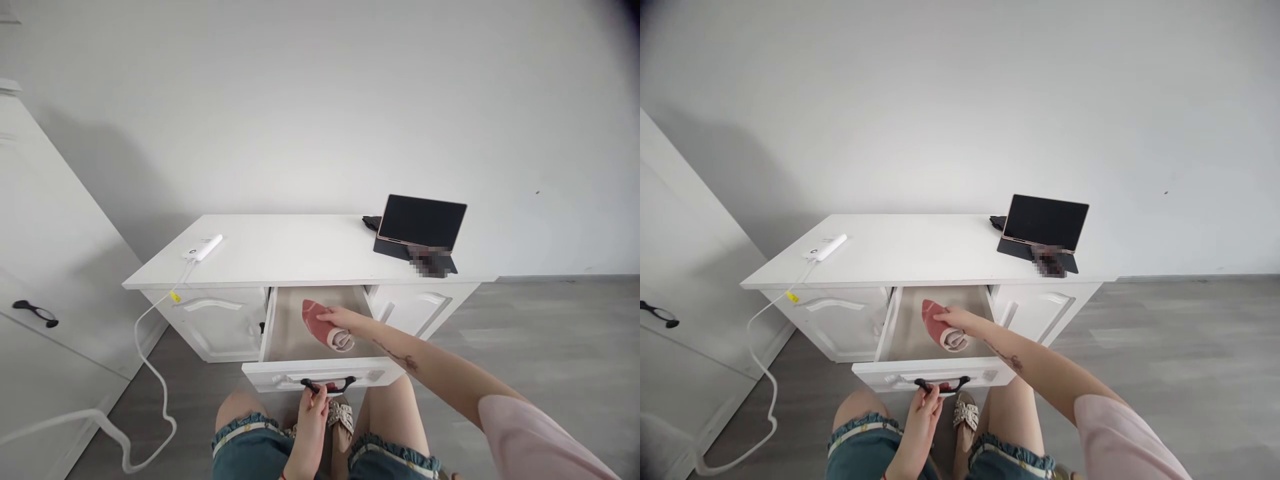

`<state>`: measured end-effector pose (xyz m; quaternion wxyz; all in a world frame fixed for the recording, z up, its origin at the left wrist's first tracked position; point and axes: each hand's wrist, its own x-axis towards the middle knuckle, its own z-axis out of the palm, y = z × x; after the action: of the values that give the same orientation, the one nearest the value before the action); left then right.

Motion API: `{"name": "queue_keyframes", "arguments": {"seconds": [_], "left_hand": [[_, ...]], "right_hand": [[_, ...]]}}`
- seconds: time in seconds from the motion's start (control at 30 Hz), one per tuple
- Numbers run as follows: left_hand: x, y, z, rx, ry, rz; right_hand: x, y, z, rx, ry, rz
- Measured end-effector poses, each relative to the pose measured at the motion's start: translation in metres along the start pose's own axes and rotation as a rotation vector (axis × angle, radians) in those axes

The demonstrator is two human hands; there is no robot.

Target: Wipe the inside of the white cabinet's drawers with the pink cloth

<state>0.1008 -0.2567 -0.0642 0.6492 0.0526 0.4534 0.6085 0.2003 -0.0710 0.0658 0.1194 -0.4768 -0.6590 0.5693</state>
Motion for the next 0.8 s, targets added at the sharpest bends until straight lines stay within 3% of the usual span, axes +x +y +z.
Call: {"name": "queue_keyframes", "arguments": {"seconds": [0.07, 0.17, 0.33, 0.4, 0.67, 0.8], "left_hand": [[-0.004, 0.003, 0.004, 0.018, -0.035, 0.014], [-0.005, 0.005, 0.007, 0.037, -0.040, 0.020], [0.000, 0.000, 0.004, 0.068, -0.025, 0.047], [0.001, -0.001, 0.002, 0.088, -0.025, 0.045], [0.002, 0.003, 0.000, 0.121, -0.060, 0.053], [0.004, 0.004, -0.002, 0.124, -0.126, 0.045]], "right_hand": [[0.016, 0.000, 0.013, -0.283, -0.024, -0.027], [0.028, 0.004, 0.031, -0.455, -0.035, -0.126], [0.031, 0.022, 0.046, -0.860, -0.406, -0.601], [0.034, 0.029, 0.048, -0.915, -0.453, -0.671], [0.069, 0.042, 0.046, -1.047, -0.256, -0.606], [0.093, 0.042, 0.039, -0.850, -0.103, -0.369]]}}
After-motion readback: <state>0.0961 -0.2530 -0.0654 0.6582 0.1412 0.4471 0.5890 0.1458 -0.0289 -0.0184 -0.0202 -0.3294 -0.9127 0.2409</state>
